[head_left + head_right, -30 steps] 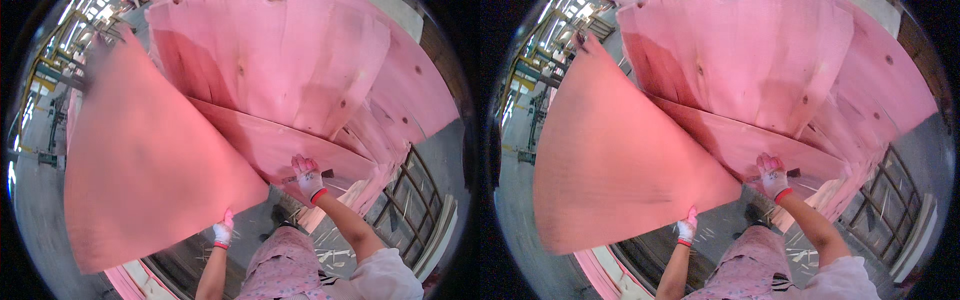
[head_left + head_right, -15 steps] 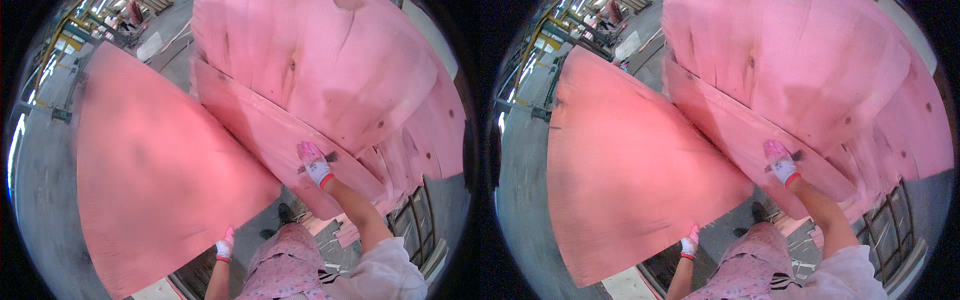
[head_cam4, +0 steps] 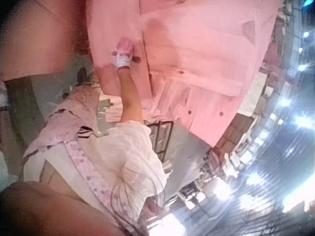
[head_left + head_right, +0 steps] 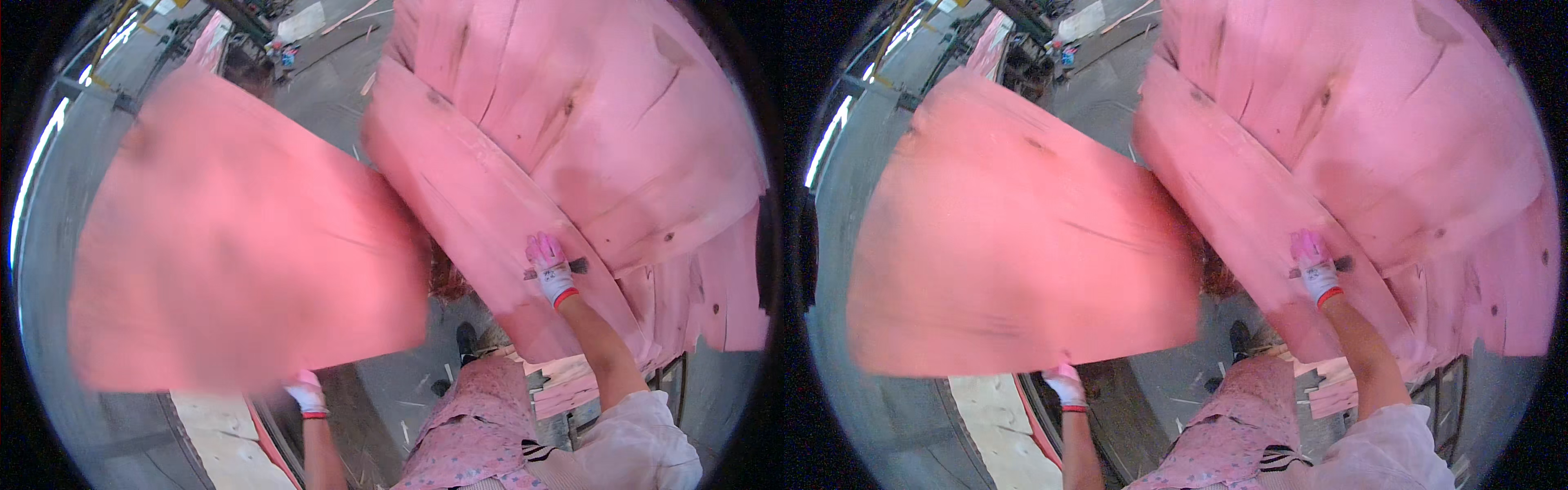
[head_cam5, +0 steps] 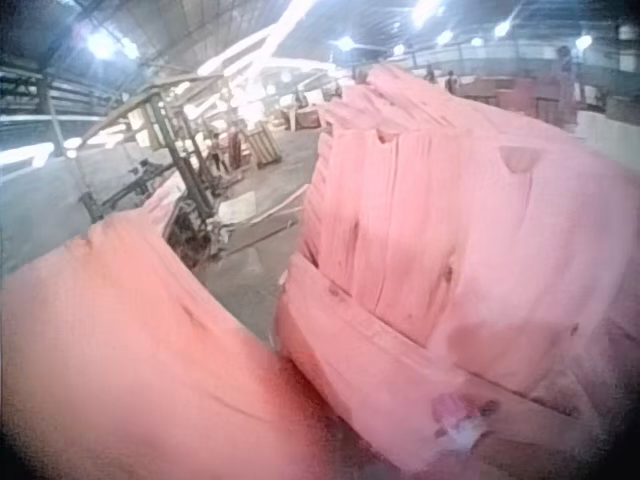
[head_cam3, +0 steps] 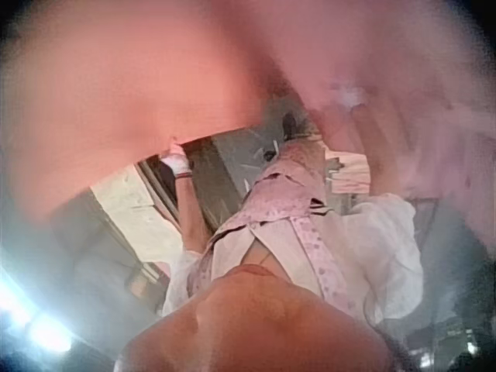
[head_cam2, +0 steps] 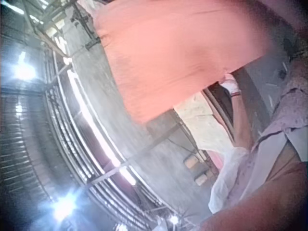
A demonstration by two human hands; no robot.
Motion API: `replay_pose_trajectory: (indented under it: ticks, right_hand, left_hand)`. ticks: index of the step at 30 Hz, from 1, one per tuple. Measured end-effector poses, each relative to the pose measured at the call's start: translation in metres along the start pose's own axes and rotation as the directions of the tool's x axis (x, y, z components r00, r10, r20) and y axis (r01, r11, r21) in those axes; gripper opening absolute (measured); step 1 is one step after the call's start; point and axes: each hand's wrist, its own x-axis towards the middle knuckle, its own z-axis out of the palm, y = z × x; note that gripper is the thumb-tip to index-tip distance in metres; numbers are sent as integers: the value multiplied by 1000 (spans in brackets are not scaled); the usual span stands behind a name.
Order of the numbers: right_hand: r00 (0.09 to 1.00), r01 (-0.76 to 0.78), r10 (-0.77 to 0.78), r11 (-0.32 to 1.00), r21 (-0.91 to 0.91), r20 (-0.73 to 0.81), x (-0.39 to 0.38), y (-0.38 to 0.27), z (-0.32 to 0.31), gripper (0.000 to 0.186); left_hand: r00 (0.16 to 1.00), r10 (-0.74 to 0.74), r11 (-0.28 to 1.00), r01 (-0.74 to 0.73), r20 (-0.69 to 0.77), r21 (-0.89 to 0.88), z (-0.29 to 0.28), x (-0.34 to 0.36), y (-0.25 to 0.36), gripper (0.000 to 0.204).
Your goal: The person lays wooden veneer sheets onto a long table, trims excess material using a hand tool, places scrap pieces onto a pile, and fetches additional veneer sheets from a stack to position them on the table.
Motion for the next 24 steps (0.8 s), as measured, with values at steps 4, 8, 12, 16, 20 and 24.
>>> replay_pose_trajectory:
  ticks: [4,8,12,16,20,24]
  right_hand:
    - [999,-42,47,984,175,-25,1,-4,15,49]
    - [999,33,-33,991,133,-2,-1,-5,22,54]
    - [992,15,3,990,-137,127,1,-8,59,66]
    - [854,-32,130,980,-198,504,35,-33,1,77]
    - [775,-36,209,956,-290,596,60,-28,-16,85]
    - [785,104,177,907,-408,593,49,-40,-37,89]
  left_hand:
    - [965,247,965,-254,90,72,-32,44,71,70]
    - [987,156,983,-160,-45,-86,-32,36,160,82]
    - [934,331,920,-289,-132,263,-72,0,236,88]
    - [889,445,859,-390,-107,333,-127,-64,287,91]
    - [913,375,922,-348,-161,172,-234,-141,299,83]
    - [944,265,931,-196,-199,308,-375,-214,304,54]
